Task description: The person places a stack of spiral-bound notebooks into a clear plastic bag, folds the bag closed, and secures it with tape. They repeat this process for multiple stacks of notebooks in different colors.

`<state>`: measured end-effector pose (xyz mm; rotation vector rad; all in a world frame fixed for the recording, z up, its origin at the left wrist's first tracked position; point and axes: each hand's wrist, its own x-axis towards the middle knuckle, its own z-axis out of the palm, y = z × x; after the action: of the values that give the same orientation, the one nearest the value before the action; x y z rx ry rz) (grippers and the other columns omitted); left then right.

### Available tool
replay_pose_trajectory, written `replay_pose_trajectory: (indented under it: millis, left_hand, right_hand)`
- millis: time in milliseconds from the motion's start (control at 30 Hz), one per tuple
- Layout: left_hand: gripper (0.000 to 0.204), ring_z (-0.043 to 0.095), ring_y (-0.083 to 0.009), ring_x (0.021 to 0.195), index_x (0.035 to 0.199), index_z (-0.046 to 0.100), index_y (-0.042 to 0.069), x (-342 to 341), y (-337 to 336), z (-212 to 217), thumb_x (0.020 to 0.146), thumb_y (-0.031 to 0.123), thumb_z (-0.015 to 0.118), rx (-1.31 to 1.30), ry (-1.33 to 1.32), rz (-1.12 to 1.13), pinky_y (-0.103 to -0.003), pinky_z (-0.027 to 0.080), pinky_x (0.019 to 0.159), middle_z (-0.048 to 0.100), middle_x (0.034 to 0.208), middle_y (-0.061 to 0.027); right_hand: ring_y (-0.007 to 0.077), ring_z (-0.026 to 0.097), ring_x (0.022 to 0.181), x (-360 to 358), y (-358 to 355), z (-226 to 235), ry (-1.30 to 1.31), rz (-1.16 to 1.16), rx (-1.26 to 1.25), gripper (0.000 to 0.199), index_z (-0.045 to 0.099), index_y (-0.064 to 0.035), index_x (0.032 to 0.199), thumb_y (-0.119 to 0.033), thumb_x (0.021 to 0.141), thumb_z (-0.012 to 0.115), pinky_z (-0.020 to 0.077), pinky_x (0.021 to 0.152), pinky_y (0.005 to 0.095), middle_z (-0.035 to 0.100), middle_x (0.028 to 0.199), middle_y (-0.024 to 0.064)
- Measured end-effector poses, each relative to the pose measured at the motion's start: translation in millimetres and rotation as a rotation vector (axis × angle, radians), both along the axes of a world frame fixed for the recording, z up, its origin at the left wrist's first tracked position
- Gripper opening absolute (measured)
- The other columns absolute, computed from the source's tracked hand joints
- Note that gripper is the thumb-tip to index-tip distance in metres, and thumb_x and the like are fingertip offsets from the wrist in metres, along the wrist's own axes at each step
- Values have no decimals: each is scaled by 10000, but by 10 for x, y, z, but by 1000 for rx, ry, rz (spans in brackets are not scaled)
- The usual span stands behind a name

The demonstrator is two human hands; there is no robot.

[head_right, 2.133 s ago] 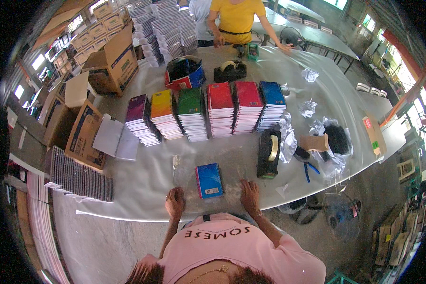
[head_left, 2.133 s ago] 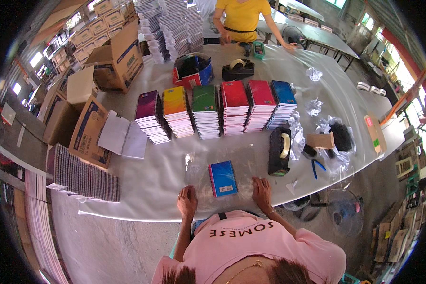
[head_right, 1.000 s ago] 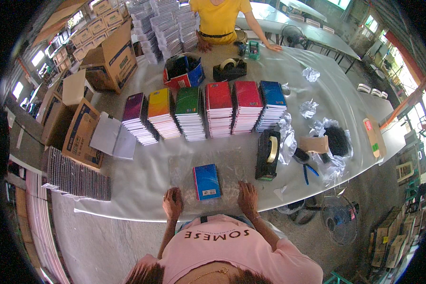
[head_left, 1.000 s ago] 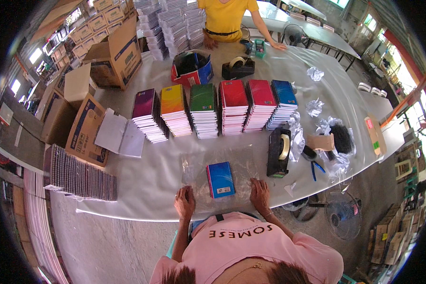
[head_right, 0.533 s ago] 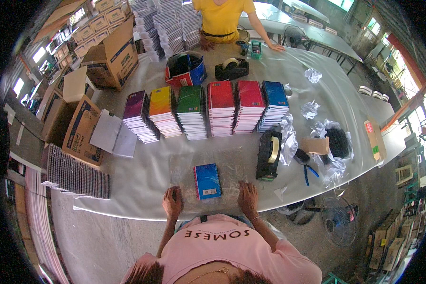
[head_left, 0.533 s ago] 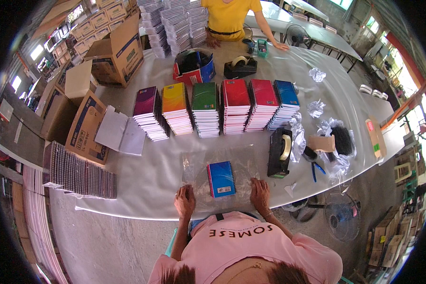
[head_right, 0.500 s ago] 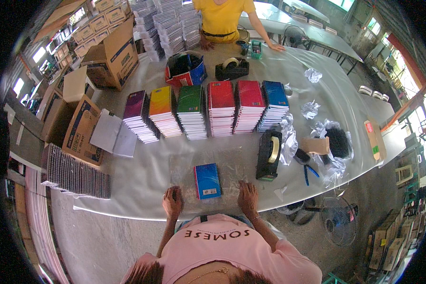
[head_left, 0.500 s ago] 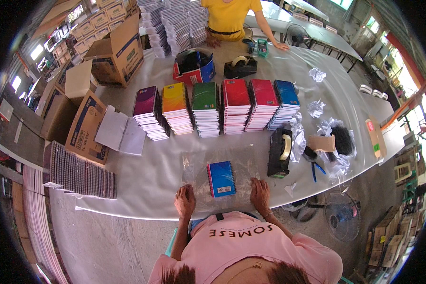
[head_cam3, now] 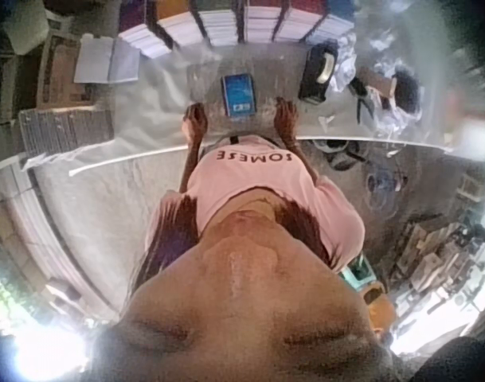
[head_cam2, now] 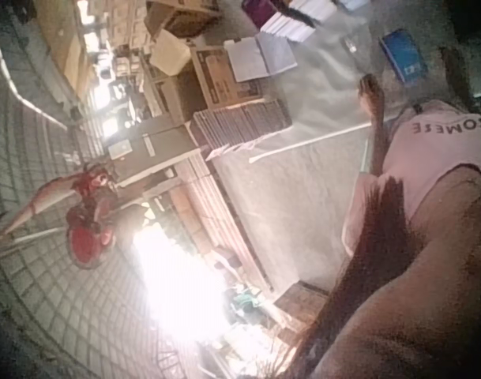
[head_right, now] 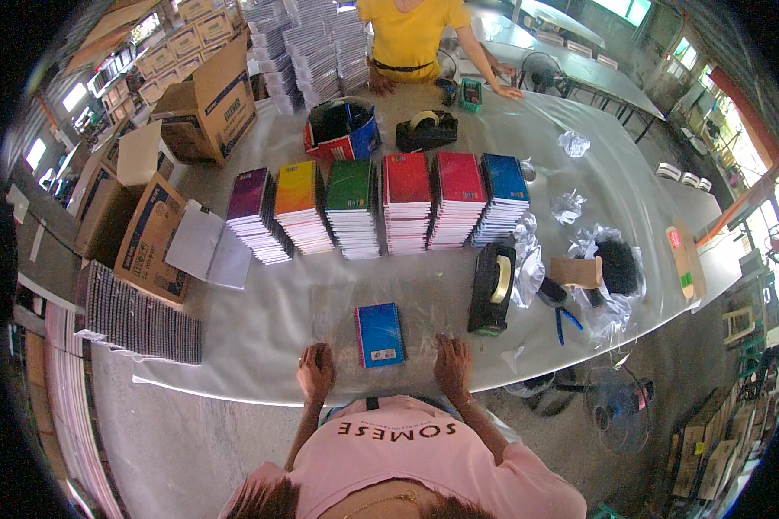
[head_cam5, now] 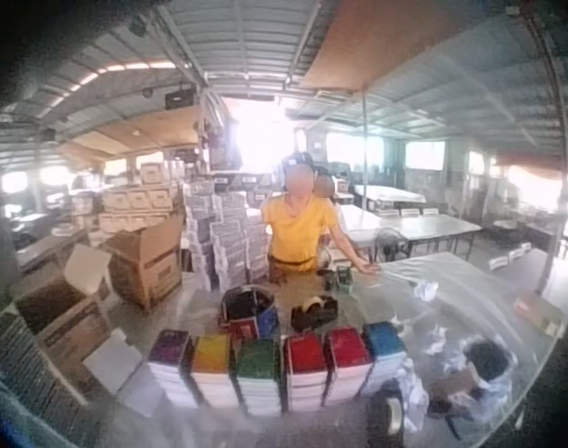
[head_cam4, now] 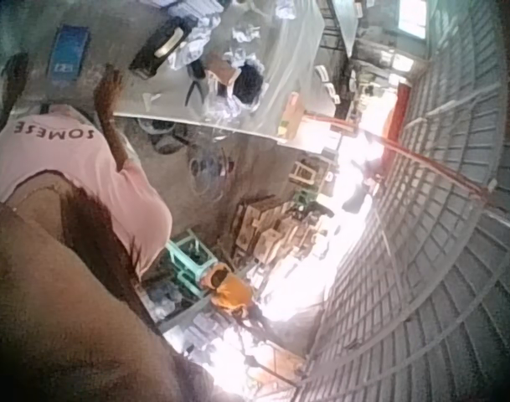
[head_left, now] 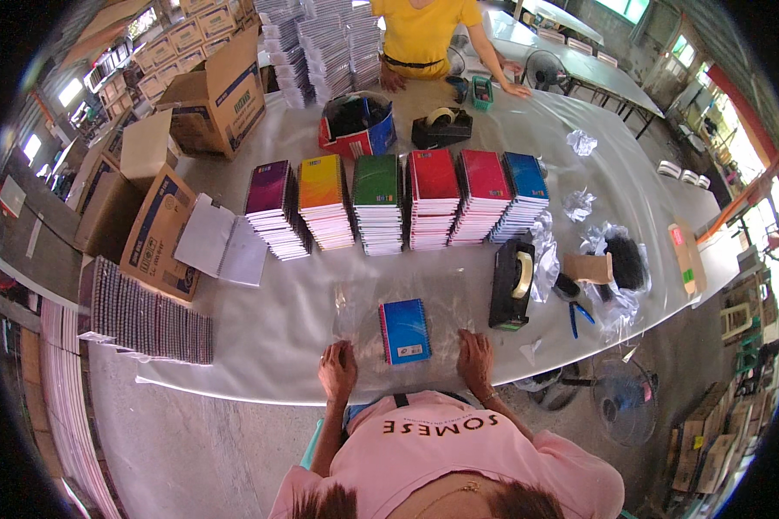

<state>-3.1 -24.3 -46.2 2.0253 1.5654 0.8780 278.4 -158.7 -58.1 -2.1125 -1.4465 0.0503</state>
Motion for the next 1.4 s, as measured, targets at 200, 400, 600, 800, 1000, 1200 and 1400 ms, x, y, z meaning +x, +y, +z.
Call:
replay_pose_trajectory:
  millis: [200,400,600,800,1000,1200,1400]
  left_hand:
    - [170,631,-355,912,1004,655,77,-30,-11,14,905,198,588,-32,3,-13,-433,496,797,666,982,-127]
    - [183,628,-357,916,1002,653,74,-16,-9,17,914,216,578,-52,26,-7,-438,492,802,667,996,-132]
    - [160,631,-355,876,1007,645,77,-7,-17,18,903,186,591,-12,14,-7,-440,486,790,668,953,-138]
    - [163,631,-356,867,1000,638,68,0,-9,2,905,193,596,13,25,-8,-440,487,783,666,947,-136]
    - [150,634,-347,862,987,641,73,0,-4,-7,904,190,597,19,17,-8,-434,490,772,667,940,-128]
    - [142,638,-338,852,981,646,81,6,-8,11,901,186,597,19,31,4,-427,493,775,671,933,-121]
    - [137,637,-342,855,972,645,81,2,-3,8,901,188,598,-6,40,-5,-428,488,773,671,932,-121]
  right_hand:
    - [348,541,949,-3,-20,-74,84,-27,5,294,590,-74,1184,-104,914,477,431,852,454,586,1020,155]
    - [350,541,949,-6,-9,-64,73,-38,-4,277,584,-55,1174,-100,923,477,433,854,453,589,1016,160]
    - [350,541,981,-14,-4,11,60,-4,2,279,578,-53,1181,-103,929,471,426,889,452,594,1054,158]
    - [347,542,987,0,-18,-48,65,-14,0,280,570,-59,1192,-122,945,455,420,900,460,597,1080,144]
    - [343,539,985,-10,-11,14,73,-25,-25,281,571,-65,1196,-125,946,456,418,892,449,596,1075,140]
    - [338,536,969,-3,-4,-2,77,-22,6,293,581,-68,1192,-109,926,465,418,884,441,595,1066,143]
    - [334,540,975,9,-10,-28,54,-16,-2,284,584,-82,1190,-115,935,463,421,880,441,596,1057,142]
